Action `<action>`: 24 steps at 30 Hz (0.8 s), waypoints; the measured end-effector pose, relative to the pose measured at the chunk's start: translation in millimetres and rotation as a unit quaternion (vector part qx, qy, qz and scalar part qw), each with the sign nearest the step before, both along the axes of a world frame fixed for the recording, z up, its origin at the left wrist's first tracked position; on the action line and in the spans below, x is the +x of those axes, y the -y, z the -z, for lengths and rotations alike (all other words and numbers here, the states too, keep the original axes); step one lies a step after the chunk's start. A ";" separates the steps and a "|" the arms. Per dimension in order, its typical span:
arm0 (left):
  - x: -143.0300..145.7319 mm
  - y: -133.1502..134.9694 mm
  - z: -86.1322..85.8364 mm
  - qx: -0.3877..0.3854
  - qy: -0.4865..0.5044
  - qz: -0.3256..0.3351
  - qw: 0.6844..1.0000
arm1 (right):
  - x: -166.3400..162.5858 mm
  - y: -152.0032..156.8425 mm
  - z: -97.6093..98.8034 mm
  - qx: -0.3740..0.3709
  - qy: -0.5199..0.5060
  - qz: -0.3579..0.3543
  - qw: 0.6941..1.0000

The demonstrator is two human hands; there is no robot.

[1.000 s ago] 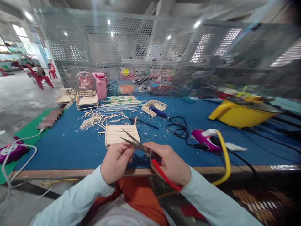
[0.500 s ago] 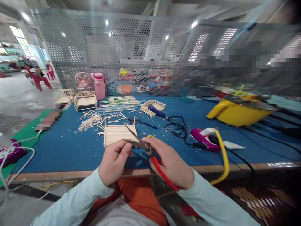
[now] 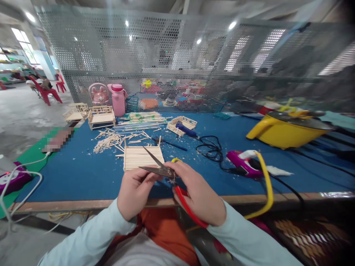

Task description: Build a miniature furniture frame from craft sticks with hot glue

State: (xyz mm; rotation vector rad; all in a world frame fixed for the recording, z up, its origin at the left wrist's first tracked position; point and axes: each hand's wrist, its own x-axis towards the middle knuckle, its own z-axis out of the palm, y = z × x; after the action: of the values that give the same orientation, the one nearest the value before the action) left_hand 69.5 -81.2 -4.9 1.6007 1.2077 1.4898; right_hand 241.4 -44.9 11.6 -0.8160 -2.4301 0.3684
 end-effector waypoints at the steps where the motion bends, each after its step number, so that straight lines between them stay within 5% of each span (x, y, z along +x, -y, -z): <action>1: -0.1 0.1 0.4 0.000 -0.004 -0.002 1.000 | -0.3 0.2 0.3 -0.002 -0.001 0.000 1.000; 10: -0.5 0.8 -0.7 0.001 -0.036 -0.011 0.999 | -1.7 -1.2 2.6 -0.009 -0.021 0.003 1.000; 17: 1.9 -2.9 2.9 -0.070 0.048 0.033 0.996 | -2.7 -2.6 3.6 -0.133 -0.059 0.024 0.989; 24: 3.4 -3.7 7.0 -0.106 0.098 0.064 0.987 | 3.8 -8.1 0.2 -0.076 -0.022 0.005 0.997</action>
State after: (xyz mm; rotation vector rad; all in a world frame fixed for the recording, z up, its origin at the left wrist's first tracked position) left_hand 72.9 -77.5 -11.9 1.3323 1.0905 1.3540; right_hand 245.2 -36.8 11.4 -0.8742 -2.3796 0.5682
